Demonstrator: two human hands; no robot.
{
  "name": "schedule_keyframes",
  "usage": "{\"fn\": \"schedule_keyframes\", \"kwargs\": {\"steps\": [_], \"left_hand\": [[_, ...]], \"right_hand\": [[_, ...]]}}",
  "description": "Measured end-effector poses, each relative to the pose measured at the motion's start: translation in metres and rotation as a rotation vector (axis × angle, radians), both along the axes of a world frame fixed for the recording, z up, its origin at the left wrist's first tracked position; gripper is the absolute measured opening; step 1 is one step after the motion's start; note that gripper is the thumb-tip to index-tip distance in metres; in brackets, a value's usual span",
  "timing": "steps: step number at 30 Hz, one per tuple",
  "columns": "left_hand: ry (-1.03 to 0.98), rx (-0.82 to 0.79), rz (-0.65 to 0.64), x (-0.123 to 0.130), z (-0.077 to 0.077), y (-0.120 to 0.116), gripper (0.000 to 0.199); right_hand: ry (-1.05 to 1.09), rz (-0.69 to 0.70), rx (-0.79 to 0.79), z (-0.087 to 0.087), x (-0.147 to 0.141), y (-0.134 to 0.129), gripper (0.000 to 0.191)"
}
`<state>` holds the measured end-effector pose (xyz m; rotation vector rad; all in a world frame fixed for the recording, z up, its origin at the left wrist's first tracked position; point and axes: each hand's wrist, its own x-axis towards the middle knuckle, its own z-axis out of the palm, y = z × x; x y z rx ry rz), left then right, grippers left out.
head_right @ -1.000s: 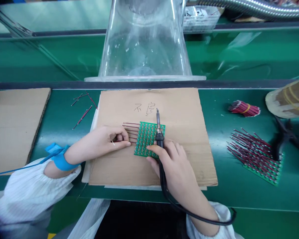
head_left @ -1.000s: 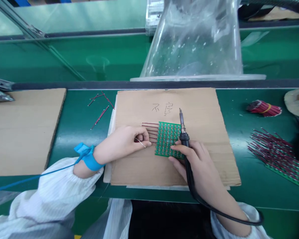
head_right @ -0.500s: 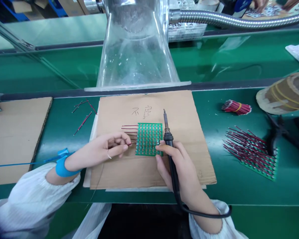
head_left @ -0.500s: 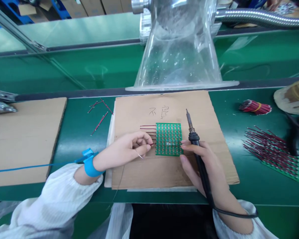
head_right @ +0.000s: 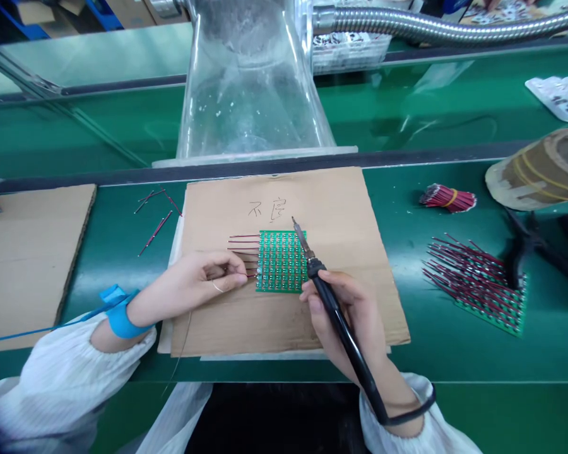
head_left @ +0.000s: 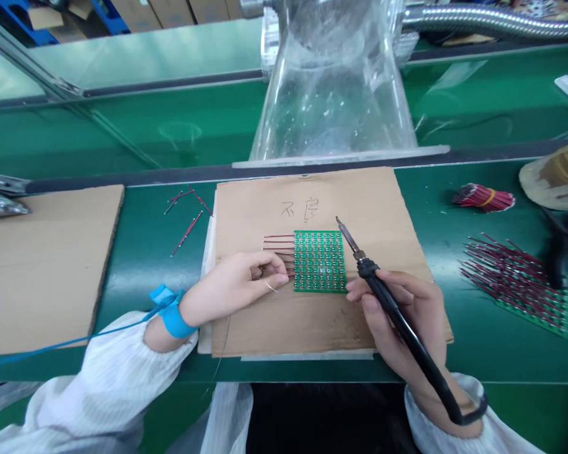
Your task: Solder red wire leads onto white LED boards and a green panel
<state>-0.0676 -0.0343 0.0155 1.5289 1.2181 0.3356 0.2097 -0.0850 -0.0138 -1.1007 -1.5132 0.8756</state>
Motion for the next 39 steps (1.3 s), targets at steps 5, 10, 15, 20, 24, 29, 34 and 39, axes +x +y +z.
{"fn": "schedule_keyframes", "kwargs": {"steps": [5, 10, 15, 20, 24, 29, 34, 39], "left_hand": [[0.08, 0.155, -0.086, -0.002, 0.0, 0.001, 0.017], [0.114, 0.197, -0.135, -0.004, -0.001, 0.001, 0.019], [0.137, 0.221, -0.142, -0.005, -0.001, 0.001, 0.02], [0.16, 0.266, -0.171, -0.005, -0.001, 0.001, 0.02], [0.164, 0.306, -0.198, -0.005, 0.0, 0.001, 0.023], [0.181, 0.333, -0.217, -0.005, -0.002, 0.002, 0.025], [0.197, 0.344, -0.239, -0.006, -0.002, 0.001, 0.028], [0.177, 0.265, -0.223, -0.005, 0.001, 0.002, 0.02]], "right_hand": [[0.047, 0.006, 0.029, 0.0, 0.002, -0.006, 0.039], [0.09, -0.006, 0.022, -0.003, 0.005, -0.009, 0.031], [0.083, 0.045, 0.017, -0.008, 0.012, -0.009, 0.032], [0.068, 0.019, 0.058, -0.009, 0.017, -0.01, 0.025], [0.026, 0.019, 0.036, -0.007, 0.017, -0.012, 0.022], [0.0, 0.026, 0.028, -0.007, 0.018, -0.013, 0.02], [-0.01, -0.008, 0.003, -0.007, 0.018, -0.014, 0.017], [-0.036, -0.018, -0.008, -0.005, 0.018, -0.015, 0.015]]}}
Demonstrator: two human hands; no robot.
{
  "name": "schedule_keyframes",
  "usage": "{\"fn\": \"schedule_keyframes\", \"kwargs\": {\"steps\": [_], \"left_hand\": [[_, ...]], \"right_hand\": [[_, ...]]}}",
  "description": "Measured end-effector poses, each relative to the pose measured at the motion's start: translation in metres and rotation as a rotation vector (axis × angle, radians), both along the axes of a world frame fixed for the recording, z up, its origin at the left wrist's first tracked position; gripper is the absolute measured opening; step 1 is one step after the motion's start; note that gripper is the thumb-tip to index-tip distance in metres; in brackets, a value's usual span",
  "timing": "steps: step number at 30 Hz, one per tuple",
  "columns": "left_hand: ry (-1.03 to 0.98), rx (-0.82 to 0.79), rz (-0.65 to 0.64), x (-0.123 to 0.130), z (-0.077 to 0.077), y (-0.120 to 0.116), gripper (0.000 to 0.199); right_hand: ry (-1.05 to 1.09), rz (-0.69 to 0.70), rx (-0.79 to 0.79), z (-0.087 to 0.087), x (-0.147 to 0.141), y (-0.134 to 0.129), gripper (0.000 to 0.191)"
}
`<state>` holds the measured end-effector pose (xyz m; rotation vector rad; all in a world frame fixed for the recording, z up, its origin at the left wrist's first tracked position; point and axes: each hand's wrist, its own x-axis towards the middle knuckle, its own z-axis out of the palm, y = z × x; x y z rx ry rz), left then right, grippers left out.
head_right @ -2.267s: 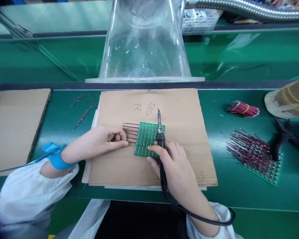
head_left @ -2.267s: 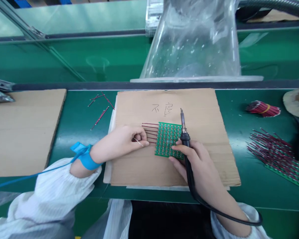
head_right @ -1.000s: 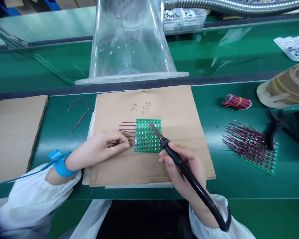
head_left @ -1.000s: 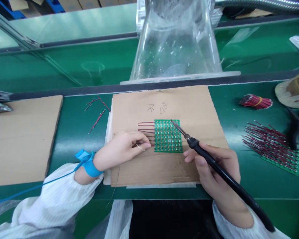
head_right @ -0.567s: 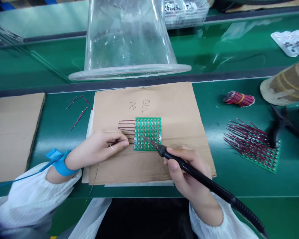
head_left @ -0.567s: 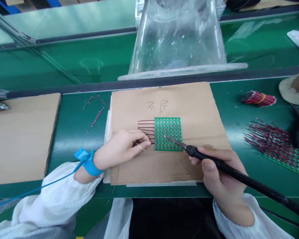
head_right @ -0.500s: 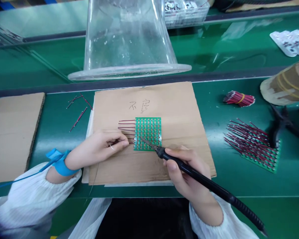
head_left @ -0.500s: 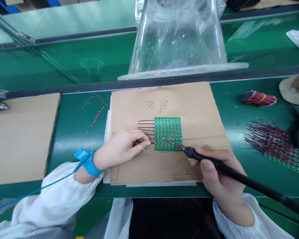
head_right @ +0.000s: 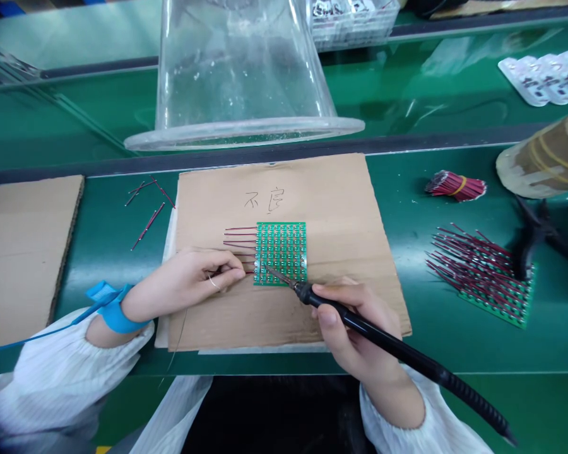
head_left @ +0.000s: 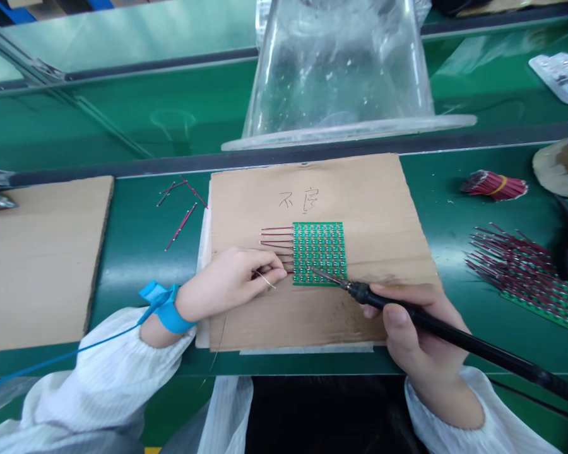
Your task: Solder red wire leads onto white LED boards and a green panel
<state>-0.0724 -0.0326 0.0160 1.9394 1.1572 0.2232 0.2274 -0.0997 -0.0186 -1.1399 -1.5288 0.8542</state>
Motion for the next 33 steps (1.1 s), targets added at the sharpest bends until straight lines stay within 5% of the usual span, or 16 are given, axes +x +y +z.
{"fn": "schedule_keyframes", "kwargs": {"steps": [33], "left_hand": [[0.075, 0.015, 0.06, 0.0046, -0.0013, -0.0003, 0.027]], "right_hand": [[-0.153, 0.185, -0.006, -0.0019, 0.0034, 0.0043, 0.021]]}}
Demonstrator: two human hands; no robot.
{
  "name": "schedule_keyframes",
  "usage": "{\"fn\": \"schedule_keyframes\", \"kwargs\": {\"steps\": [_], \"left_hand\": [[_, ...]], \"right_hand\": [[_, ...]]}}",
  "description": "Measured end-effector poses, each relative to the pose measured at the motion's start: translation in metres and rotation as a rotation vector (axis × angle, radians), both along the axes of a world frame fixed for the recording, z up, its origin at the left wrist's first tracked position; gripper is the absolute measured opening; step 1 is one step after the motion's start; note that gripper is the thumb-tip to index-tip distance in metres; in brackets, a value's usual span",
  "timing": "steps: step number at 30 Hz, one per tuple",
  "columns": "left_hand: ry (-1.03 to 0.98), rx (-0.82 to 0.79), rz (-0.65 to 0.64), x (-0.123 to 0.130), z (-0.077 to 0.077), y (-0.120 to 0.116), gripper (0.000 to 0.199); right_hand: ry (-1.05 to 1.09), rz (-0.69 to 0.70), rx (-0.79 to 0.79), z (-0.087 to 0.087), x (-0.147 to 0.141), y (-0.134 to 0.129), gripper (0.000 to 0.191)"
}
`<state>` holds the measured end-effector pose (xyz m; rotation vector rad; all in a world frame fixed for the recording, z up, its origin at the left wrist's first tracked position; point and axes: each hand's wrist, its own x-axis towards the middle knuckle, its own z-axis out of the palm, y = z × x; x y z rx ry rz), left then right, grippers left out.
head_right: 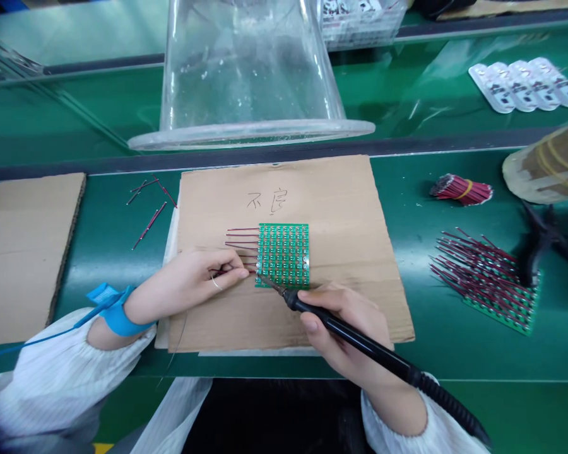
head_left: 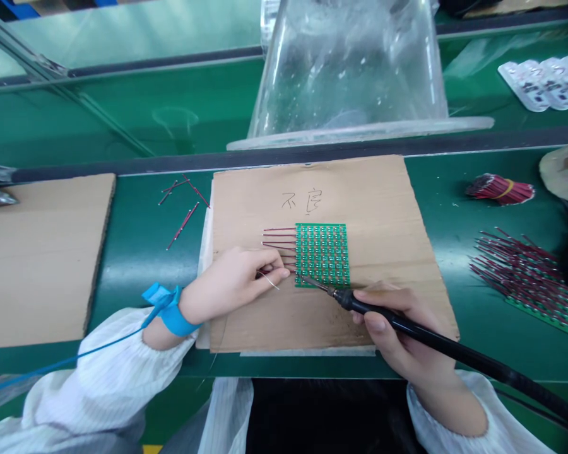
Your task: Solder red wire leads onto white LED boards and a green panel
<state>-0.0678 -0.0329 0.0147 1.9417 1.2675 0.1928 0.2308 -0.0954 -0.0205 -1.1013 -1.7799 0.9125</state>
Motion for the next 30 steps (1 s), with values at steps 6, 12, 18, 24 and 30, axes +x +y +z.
{"fn": "schedule_keyframes", "kwargs": {"steps": [6, 12, 18, 24, 30], "left_hand": [[-0.001, -0.019, -0.001, -0.0009, -0.0005, 0.0005, 0.028], [-0.006, -0.012, 0.007, -0.0001, -0.0006, 0.0001, 0.027], [-0.009, -0.017, 0.011, 0.0007, -0.001, 0.0002, 0.028], [-0.004, -0.022, 0.02, 0.0013, -0.0018, 0.0002, 0.028], [-0.013, -0.004, 0.033, 0.002, -0.0022, -0.0007, 0.03]], "right_hand": [[0.0, 0.004, -0.013, -0.0018, 0.0007, -0.0003, 0.023], [0.001, -0.001, -0.01, -0.0014, -0.0005, -0.0001, 0.021], [0.02, -0.056, -0.027, -0.0008, 0.0016, -0.0022, 0.019], [0.051, -0.063, -0.053, -0.0068, 0.0051, -0.0037, 0.022], [0.014, -0.029, -0.075, -0.0101, 0.0059, -0.0034, 0.024]]}}
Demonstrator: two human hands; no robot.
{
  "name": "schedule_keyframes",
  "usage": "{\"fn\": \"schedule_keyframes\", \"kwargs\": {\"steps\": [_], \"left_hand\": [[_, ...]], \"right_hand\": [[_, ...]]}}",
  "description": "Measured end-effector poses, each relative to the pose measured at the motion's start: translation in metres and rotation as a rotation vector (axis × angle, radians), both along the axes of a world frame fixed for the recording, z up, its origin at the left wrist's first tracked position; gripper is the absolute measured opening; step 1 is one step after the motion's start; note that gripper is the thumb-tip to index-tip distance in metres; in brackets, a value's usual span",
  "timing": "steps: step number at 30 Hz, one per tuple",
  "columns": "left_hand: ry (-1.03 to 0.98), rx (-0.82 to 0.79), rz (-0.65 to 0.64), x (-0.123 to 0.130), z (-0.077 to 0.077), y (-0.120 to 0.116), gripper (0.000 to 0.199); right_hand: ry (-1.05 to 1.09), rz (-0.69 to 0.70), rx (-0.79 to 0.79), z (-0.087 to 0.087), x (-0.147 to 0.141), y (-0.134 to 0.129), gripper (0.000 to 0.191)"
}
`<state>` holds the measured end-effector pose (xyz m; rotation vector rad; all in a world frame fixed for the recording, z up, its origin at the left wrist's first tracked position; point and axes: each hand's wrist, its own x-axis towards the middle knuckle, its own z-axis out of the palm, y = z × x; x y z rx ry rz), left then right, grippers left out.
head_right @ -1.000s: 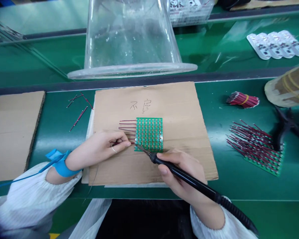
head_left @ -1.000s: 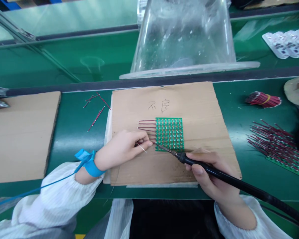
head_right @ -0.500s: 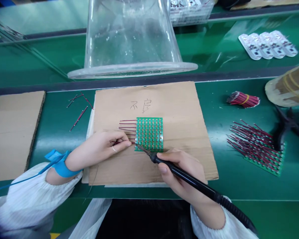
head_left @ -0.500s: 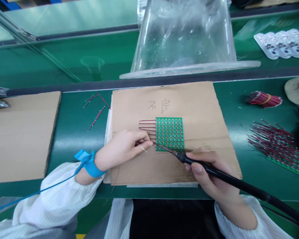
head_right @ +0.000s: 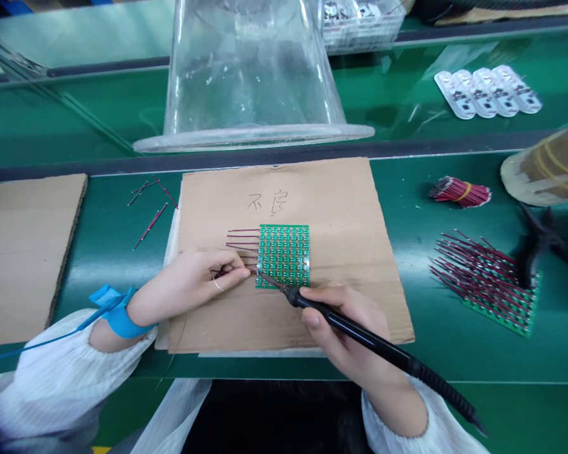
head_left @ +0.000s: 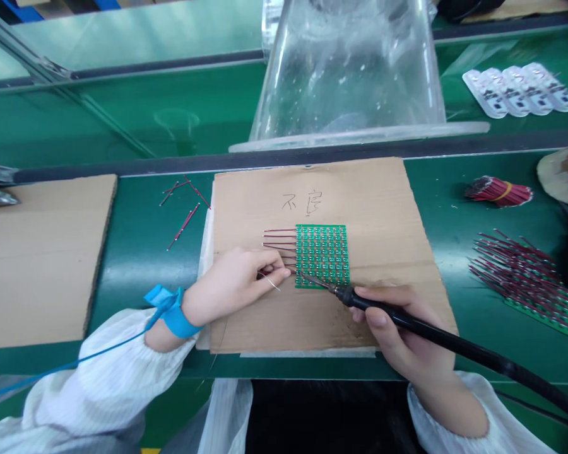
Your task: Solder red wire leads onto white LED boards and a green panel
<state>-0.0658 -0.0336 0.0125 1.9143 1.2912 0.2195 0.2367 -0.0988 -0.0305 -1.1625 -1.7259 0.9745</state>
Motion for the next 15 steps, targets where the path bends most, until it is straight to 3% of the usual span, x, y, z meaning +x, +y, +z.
{"fn": "schedule_keyframes", "kwargs": {"steps": [15], "left_hand": [[0.047, 0.022, 0.07, 0.0062, -0.0002, -0.004, 0.031]], "right_hand": [[-0.018, 0.003, -0.02, 0.0009, 0.0002, 0.0007, 0.024]]}}
